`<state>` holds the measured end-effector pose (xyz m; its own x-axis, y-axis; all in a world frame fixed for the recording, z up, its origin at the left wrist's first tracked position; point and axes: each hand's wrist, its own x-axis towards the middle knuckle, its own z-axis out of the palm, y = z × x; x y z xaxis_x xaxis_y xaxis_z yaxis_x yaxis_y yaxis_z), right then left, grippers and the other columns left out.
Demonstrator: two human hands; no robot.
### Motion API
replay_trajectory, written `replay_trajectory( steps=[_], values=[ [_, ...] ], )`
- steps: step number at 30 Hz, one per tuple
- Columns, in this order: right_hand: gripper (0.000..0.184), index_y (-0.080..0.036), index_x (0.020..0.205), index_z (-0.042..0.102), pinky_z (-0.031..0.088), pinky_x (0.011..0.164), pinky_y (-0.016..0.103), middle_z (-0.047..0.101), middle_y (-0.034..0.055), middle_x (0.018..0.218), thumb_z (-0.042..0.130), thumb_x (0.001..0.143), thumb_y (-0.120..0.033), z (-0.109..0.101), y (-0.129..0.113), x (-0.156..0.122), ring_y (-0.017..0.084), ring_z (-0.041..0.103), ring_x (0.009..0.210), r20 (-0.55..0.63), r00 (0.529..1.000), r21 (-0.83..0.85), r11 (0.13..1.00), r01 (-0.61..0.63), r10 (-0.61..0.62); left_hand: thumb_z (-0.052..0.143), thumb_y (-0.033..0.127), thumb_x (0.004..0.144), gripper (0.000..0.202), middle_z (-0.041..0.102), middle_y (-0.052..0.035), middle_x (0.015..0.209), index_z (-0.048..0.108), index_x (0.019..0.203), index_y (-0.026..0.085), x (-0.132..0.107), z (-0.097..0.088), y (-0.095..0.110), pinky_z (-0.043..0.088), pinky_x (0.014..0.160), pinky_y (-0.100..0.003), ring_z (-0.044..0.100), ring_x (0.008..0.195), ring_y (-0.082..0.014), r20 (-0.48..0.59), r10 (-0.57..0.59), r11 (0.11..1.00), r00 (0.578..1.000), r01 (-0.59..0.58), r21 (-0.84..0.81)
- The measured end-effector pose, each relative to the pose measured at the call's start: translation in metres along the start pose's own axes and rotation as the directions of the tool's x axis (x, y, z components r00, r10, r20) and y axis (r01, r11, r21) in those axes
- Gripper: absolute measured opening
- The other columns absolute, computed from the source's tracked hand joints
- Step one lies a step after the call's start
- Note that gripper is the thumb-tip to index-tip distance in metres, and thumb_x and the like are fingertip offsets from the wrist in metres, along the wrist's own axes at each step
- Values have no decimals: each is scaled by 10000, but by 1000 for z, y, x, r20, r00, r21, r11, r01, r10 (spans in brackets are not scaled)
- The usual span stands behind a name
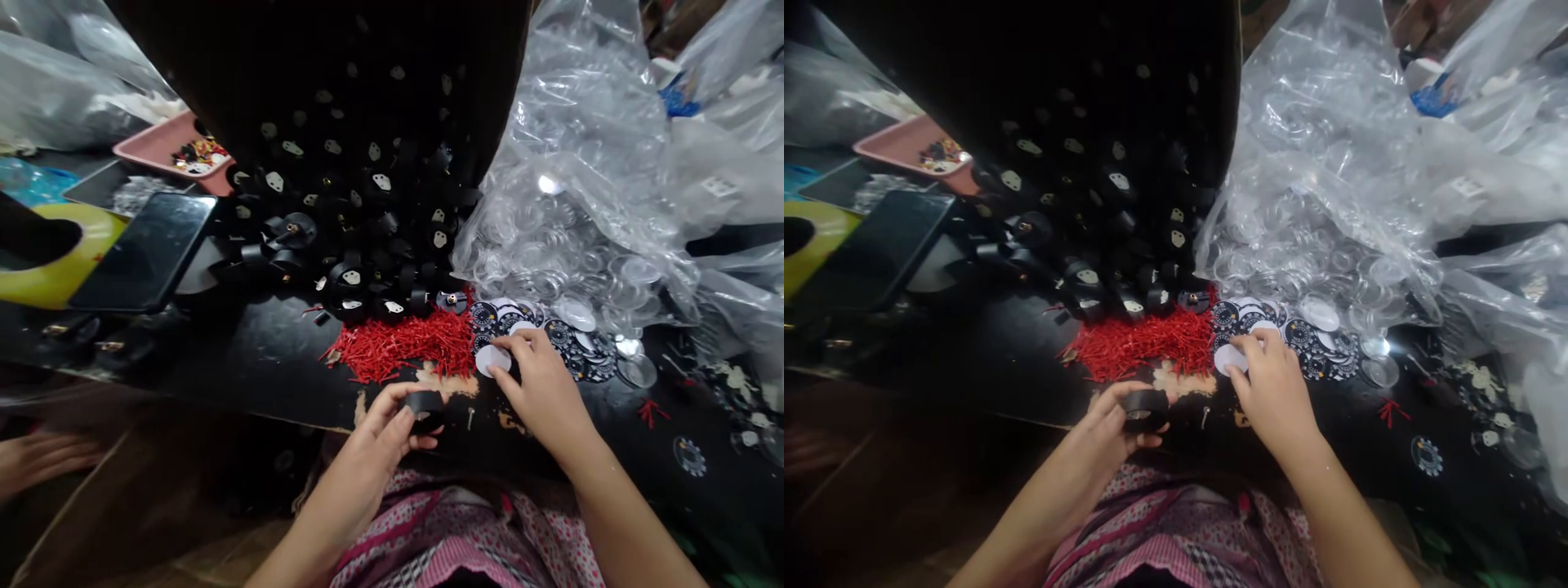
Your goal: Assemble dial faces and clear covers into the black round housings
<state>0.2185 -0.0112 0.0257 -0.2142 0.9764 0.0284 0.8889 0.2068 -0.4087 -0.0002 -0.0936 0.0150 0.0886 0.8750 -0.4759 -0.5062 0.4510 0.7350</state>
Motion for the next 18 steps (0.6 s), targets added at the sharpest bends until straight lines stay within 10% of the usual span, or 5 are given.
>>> replay_trajectory(
  steps=[6, 11, 18],
  values=[
    [256, -207, 974, 718, 502, 776, 355, 725, 48, 890, 535, 944, -384, -6, 6, -2, 221, 657, 818, -21, 992, 341, 933, -114, 128, 628, 447, 898, 318, 754, -89, 1072, 658, 1112, 213, 4, 11, 4, 566, 846, -329, 734, 969, -233, -46, -71, 975, 996, 60, -214],
    [280, -232, 1112, 739, 496, 879, 358, 691, 72, 997, 514, 980, -334, -9, -9, -16, 216, 647, 947, -175, 985, 314, 947, 69, -14, 569, 479, 928, 445, 739, -122, 1172, 582, 1275, 201, 15, 23, 2, 536, 970, -394, 705, 1091, -256, -68, -106, 942, 992, 79, -327],
    [473, -247, 1335, 586, 528, 863, 344, 683, 40, 1025, 682, 876, -309, 1, -42, -22, 183, 658, 900, 196, 975, 616, 787, -40, -104, 477, 482, 972, 356, 727, -8, 1204, 577, 1279, 332, 21, 38, -9, 527, 1000, -437, 677, 1134, -230, -77, -57, 924, 995, 23, -381]
  ],
)
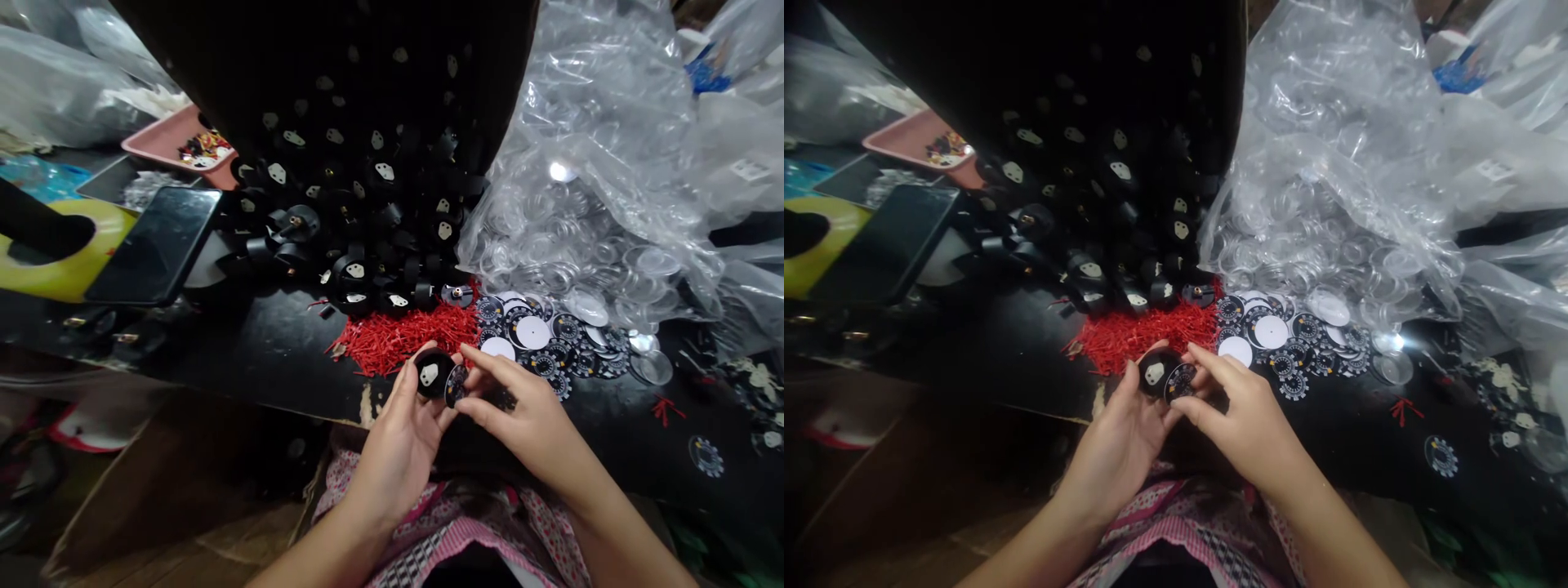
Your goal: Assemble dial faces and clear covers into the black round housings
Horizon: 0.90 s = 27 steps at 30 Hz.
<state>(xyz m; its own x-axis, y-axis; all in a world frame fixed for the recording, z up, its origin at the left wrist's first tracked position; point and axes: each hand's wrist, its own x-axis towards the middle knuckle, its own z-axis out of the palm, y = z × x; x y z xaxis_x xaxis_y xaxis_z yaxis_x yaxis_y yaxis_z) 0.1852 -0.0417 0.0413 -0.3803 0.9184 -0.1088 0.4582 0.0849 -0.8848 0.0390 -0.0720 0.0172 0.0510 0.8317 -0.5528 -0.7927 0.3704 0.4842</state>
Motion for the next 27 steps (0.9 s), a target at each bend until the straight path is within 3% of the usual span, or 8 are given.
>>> replay_trajectory(
  steps=[6, 8, 12, 21, 27],
  values=[
    [65, -213, 909, 664, 503, 718, 297, 646, 21, 868, 641, 871, -261, -3, 1, 7, 162, 606, 774, -125, 992, -5, 999, -35, 34, 541, 472, 947, 381, 726, -30, 1205, 595, 1282, 301, -3, -5, -1, 515, 1019, -414, 680, 1121, -215, 26, -15, 1000, 1000, 15, 9],
    [89, -207, 820, 634, 493, 672, 288, 626, 18, 825, 642, 863, -284, -3, -1, 8, 160, 590, 736, -140, 989, 73, 996, -46, 56, 553, 450, 945, 385, 734, -28, 1194, 589, 1301, 307, -4, -5, -2, 498, 1041, -405, 678, 1125, -203, 24, -10, 1000, 1000, 9, 28],
    [120, -211, 846, 593, 494, 632, 281, 626, 1, 761, 625, 878, -322, 2, -7, 10, 153, 598, 683, -153, 976, 217, 969, -117, 152, 576, 395, 940, 330, 709, 17, 1266, 630, 1264, 365, -8, -4, -6, 483, 1070, -415, 612, 1247, -218, 67, 15, 997, 998, -20, 76],
    [120, -226, 830, 523, 465, 591, 273, 609, -25, 733, 587, 896, -303, -3, -5, 12, 141, 601, 641, -22, 985, 15, 985, -172, 172, 670, 382, 877, 354, 588, -13, 1440, 687, 1226, 325, -5, -19, -4, 511, 1052, -434, 518, 1351, -281, 77, 50, 939, 996, -73, 337],
    [127, -224, 813, 523, 449, 605, 272, 607, -19, 742, 608, 878, -294, -5, -8, 10, 142, 582, 660, -49, 987, -85, 984, -158, 154, 681, 344, 864, 336, 593, -11, 1434, 697, 1199, 335, -6, -20, -2, 509, 1047, -394, 554, 1314, -252, 137, 29, 913, 990, -82, 400]
  ],
)
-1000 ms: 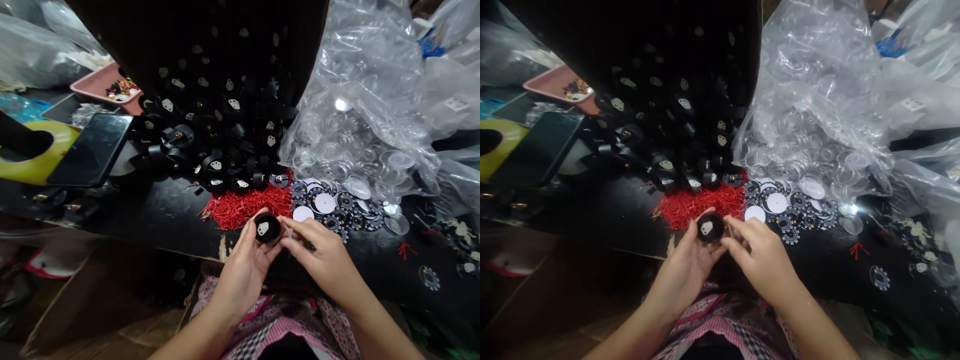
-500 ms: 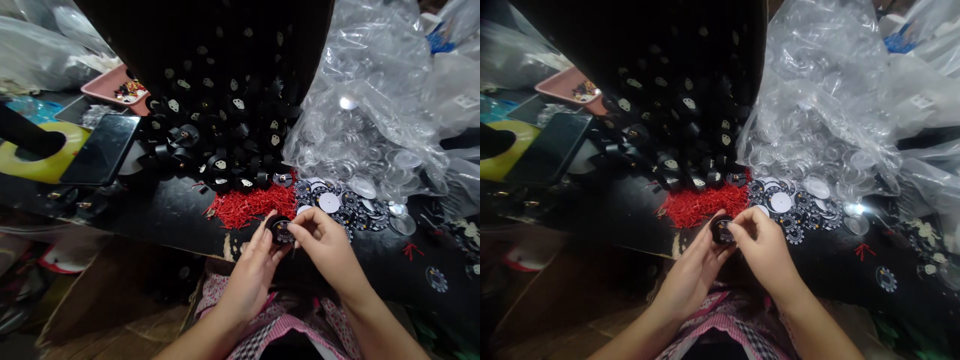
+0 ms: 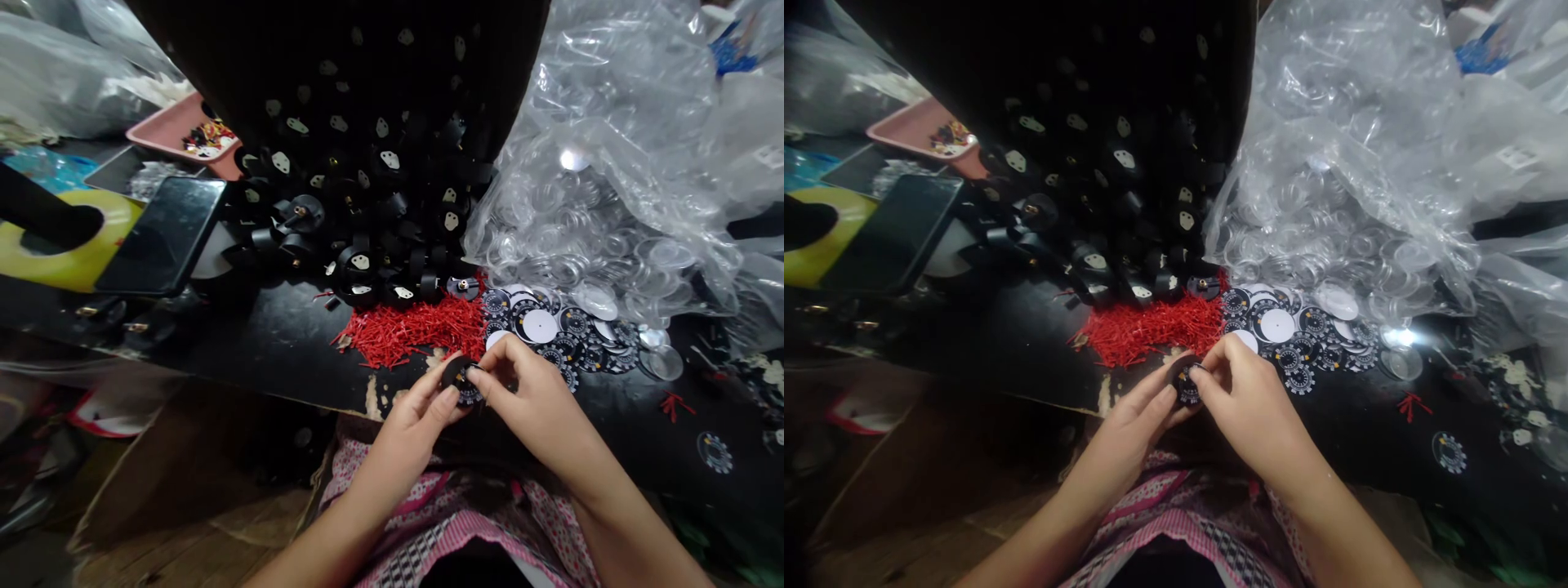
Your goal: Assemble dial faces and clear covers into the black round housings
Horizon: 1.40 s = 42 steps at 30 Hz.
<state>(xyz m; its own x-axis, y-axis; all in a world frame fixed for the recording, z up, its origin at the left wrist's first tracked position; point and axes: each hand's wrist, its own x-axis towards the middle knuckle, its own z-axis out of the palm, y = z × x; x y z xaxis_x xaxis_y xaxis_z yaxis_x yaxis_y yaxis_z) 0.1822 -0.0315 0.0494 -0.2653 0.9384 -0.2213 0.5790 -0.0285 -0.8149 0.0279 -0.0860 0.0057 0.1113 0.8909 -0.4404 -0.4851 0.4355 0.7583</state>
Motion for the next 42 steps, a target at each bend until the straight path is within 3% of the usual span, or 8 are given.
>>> replay_trajectory(
  steps=[10, 17, 19, 22, 25, 29, 34, 42],
  values=[
    [148, -221, 998, 551, 505, 721, 299, 662, 34, 946, 518, 871, -152, 22, 4, -24, 155, 631, 781, 79, 990, 32, 992, 119, -121, 677, 221, 812, 300, 722, -52, 1195, 669, 1110, 251, -17, -14, 0, 470, 1052, -393, 651, 1155, -226, -92, 48, 962, 995, -21, 274],
    [148, -212, 1042, 610, 465, 781, 311, 710, 28, 956, 541, 917, -172, 33, -17, 1, 168, 642, 837, 173, 943, -81, 950, 301, -284, 711, 277, 819, 290, 729, -23, 1158, 674, 1106, 272, -29, -43, 3, 508, 1006, -343, 666, 1118, -209, -262, 164, 956, 951, -88, 280],
    [152, -195, 1045, 647, 434, 806, 354, 721, 48, 939, 534, 943, -206, 36, -21, 14, 204, 636, 862, 185, 936, -281, 896, 343, -301, 726, 281, 816, 306, 733, -15, 1131, 663, 1115, 270, -28, -48, 3, 523, 994, -340, 678, 1090, -200, -314, 164, 980, 935, -119, 156],
    [167, -150, 948, 678, 372, 812, 419, 715, 100, 901, 515, 936, -181, 46, -27, 34, 280, 614, 898, 177, 939, -644, 686, 338, -296, 742, 272, 805, 279, 749, -31, 1061, 658, 1069, 233, -24, -48, 7, 550, 971, -375, 708, 1025, -212, -355, 142, 983, 924, -174, -62],
    [174, -119, 920, 669, 339, 796, 430, 711, 133, 912, 503, 936, -167, 56, -32, 45, 297, 614, 881, 178, 941, -748, 582, 320, -288, 744, 271, 803, 272, 756, -64, 1043, 659, 1051, 199, -22, -44, 12, 566, 955, -400, 717, 1012, -234, -373, 116, 969, 921, -188, -163],
    [137, -149, 851, 660, 329, 781, 399, 712, 85, 847, 550, 924, -185, 54, -31, 41, 258, 620, 833, 175, 942, -713, 623, 323, -287, 706, 280, 850, 305, 736, -96, 1156, 634, 1138, 211, -22, -38, 20, 584, 910, -379, 718, 1038, -247, -359, 55, 951, 932, -159, -267],
    [76, -189, 814, 636, 339, 762, 348, 681, 3, 768, 655, 886, -208, 41, -18, 19, 196, 593, 760, 36, 948, -400, 865, 304, -317, 604, 277, 929, 207, 719, -100, 1223, 638, 1123, 213, -18, -23, 23, 571, 937, -454, 711, 1070, -279, -128, -100, 885, 987, 30, -465],
    [98, -160, 838, 630, 346, 755, 359, 655, 28, 795, 595, 927, -180, 28, 1, 7, 192, 578, 756, -12, 863, -371, 804, 465, -504, 612, 267, 920, 230, 707, -64, 1248, 674, 1138, 230, -12, -13, 17, 463, 1083, -375, 617, 1229, -237, -131, 65, 966, 989, -96, -241]
  ],
)
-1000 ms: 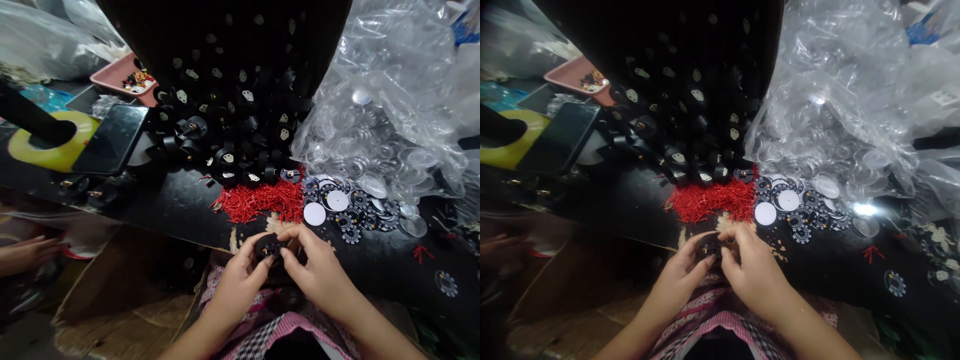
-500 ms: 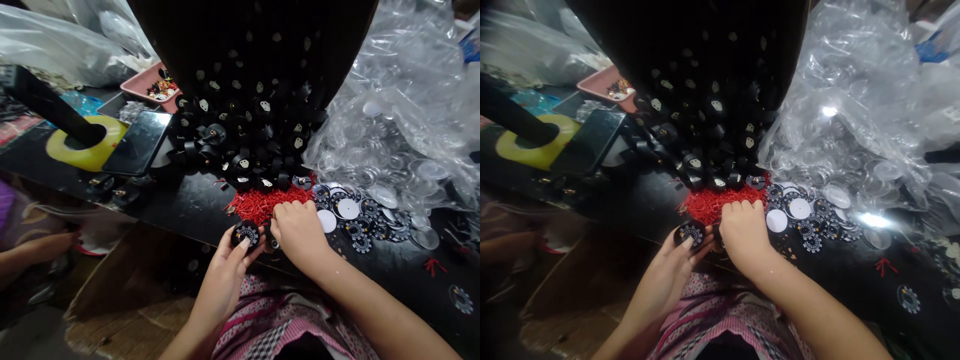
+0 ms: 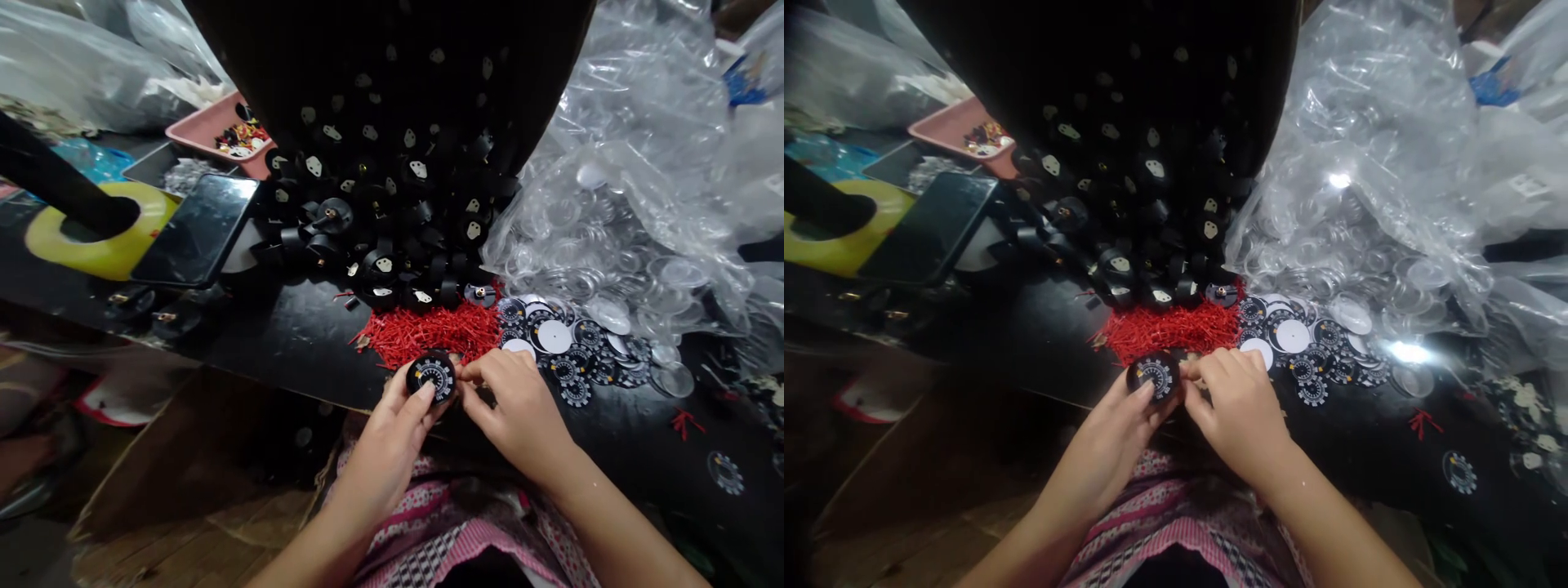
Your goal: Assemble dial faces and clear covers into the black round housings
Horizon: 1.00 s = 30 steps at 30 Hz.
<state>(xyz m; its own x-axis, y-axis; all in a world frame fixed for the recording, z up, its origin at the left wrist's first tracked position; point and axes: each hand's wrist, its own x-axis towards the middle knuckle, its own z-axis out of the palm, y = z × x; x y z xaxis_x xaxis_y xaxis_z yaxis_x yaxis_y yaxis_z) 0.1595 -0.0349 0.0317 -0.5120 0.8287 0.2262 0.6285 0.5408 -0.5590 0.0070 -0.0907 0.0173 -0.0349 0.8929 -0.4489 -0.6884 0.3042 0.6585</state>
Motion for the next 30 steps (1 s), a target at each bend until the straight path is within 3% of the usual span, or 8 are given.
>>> replay_trajectory(
  steps=[5, 10, 15, 20, 24, 30],
  values=[
    [99, -195, 873, 631, 377, 740, 323, 660, -1, 817, 575, 954, -201, -8, -7, -4, 164, 575, 763, 23, 989, 238, 960, -145, 143, 624, 332, 910, 478, 691, -27, 1268, 501, 1372, 341, 7, -1, -7, 450, 1084, -400, 620, 1213, -220, -55, 82, 980, 995, -71, 186],
    [124, -194, 846, 628, 360, 767, 340, 654, 1, 815, 567, 955, -192, -10, -13, -5, 167, 556, 754, 33, 983, 184, 966, -181, 178, 623, 341, 900, 303, 682, -28, 1250, 614, 1200, 298, 12, 7, -17, 477, 1035, -381, 633, 1158, -222, -8, 94, 941, 996, -86, 328],
    [138, -201, 826, 620, 357, 749, 336, 641, -1, 804, 568, 953, -209, -14, -11, -6, 167, 540, 732, 88, 968, 177, 953, -246, 234, 587, 278, 917, 275, 674, -23, 1273, 596, 1192, 283, 8, 12, -10, 448, 1068, -365, 633, 1161, -188, 57, 130, 870, 990, -141, 473],
    [140, -200, 822, 615, 371, 724, 320, 641, -2, 792, 556, 948, -187, -19, -14, -6, 164, 552, 727, 112, 961, 206, 940, -271, 253, 611, 271, 904, 293, 680, -46, 1265, 578, 1194, 248, 6, 7, -3, 458, 1065, -355, 623, 1204, -192, 109, 156, 834, 982, -190, 518],
    [146, -202, 814, 614, 382, 714, 316, 652, 0, 786, 553, 947, -197, -22, -15, -7, 168, 560, 732, 121, 963, 206, 943, -262, 242, 635, 276, 886, 285, 718, -47, 1171, 597, 1165, 229, 5, 6, -2, 505, 1002, -350, 672, 1103, -195, 136, 158, 834, 978, -206, 512],
    [140, -211, 805, 616, 406, 706, 313, 663, -7, 768, 569, 937, -206, -25, -15, -6, 166, 580, 728, 118, 969, 232, 942, -240, 218, 672, 277, 855, 234, 739, -44, 1117, 648, 1082, 228, 0, 11, 1, 520, 959, -331, 689, 1049, -198, 81, 126, 876, 989, -149, 459]
  ],
)
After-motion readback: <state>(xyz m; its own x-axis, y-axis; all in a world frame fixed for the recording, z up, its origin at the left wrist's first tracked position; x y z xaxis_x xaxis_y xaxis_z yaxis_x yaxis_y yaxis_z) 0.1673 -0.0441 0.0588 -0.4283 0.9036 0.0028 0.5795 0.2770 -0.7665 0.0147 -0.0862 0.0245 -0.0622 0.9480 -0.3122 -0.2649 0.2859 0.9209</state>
